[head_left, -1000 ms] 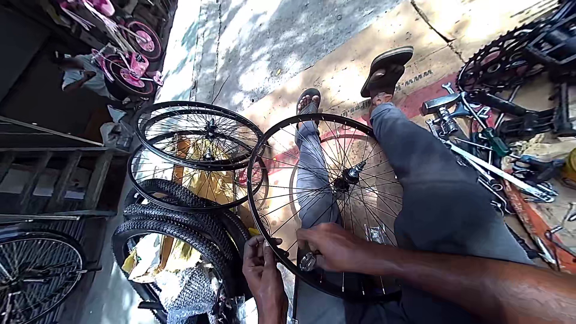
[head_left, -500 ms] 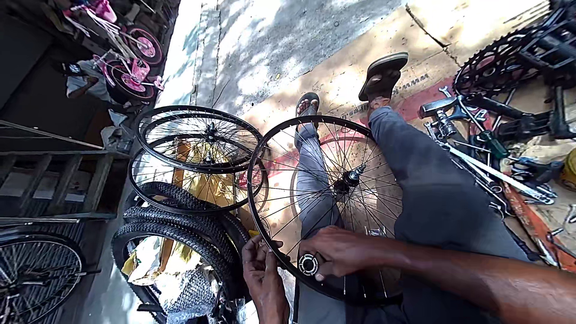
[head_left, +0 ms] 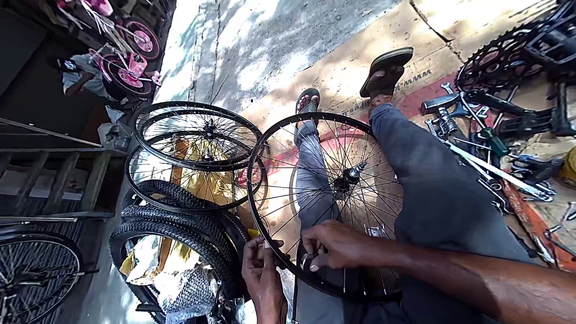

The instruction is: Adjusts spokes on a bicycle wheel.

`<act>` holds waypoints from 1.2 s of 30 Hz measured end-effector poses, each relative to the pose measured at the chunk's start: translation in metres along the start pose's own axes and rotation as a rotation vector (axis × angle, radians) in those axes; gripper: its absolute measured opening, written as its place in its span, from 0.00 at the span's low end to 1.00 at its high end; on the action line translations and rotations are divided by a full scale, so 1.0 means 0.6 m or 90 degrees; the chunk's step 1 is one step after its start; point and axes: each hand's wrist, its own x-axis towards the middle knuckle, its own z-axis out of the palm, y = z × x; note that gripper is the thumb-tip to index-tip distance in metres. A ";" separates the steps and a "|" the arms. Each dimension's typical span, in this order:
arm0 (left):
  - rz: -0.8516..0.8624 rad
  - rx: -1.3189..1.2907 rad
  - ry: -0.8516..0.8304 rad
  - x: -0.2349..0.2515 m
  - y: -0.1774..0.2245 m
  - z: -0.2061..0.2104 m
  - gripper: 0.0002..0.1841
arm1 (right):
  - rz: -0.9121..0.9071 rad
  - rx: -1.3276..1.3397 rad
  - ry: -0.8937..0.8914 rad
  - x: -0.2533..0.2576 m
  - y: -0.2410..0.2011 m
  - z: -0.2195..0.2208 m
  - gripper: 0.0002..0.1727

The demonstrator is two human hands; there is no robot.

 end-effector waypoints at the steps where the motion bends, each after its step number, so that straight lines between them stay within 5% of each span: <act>1: 0.009 0.004 -0.004 0.001 0.001 0.002 0.09 | 0.015 -0.073 0.030 0.003 -0.008 0.010 0.13; 4: 0.007 -0.003 -0.007 -0.002 0.008 0.010 0.09 | -0.019 -0.187 -0.005 0.004 -0.013 0.016 0.11; 7: -0.014 -0.002 0.005 -0.006 0.009 0.009 0.14 | -0.096 -0.017 -0.118 -0.004 0.008 -0.019 0.20; 10: -0.001 0.004 0.002 -0.001 0.002 0.001 0.09 | -0.044 0.074 -0.047 -0.003 0.009 -0.012 0.14; 15: 0.001 0.002 -0.016 0.000 0.008 0.006 0.15 | -0.003 -0.212 -0.022 0.007 -0.019 0.019 0.11; 20: -0.040 0.082 -0.061 0.067 0.018 0.004 0.22 | -0.088 -0.031 -0.131 0.002 0.008 -0.016 0.22; 25: 0.007 0.160 -0.006 0.122 0.026 0.045 0.20 | -0.104 -0.034 -0.045 0.001 0.005 -0.029 0.17; 27: 0.078 0.160 0.039 0.086 0.033 0.062 0.19 | -0.139 -0.047 0.115 -0.013 0.005 -0.056 0.14; 29: 0.118 0.151 0.074 0.036 0.032 0.068 0.19 | -0.168 -0.231 0.245 -0.026 0.013 -0.074 0.12; 32: 0.116 0.112 0.088 -0.027 0.014 0.062 0.18 | -0.199 -0.373 0.125 -0.030 0.023 -0.062 0.11; 36: 0.031 0.040 0.039 -0.035 -0.020 0.009 0.15 | -0.220 -0.177 -0.043 -0.012 0.004 -0.006 0.11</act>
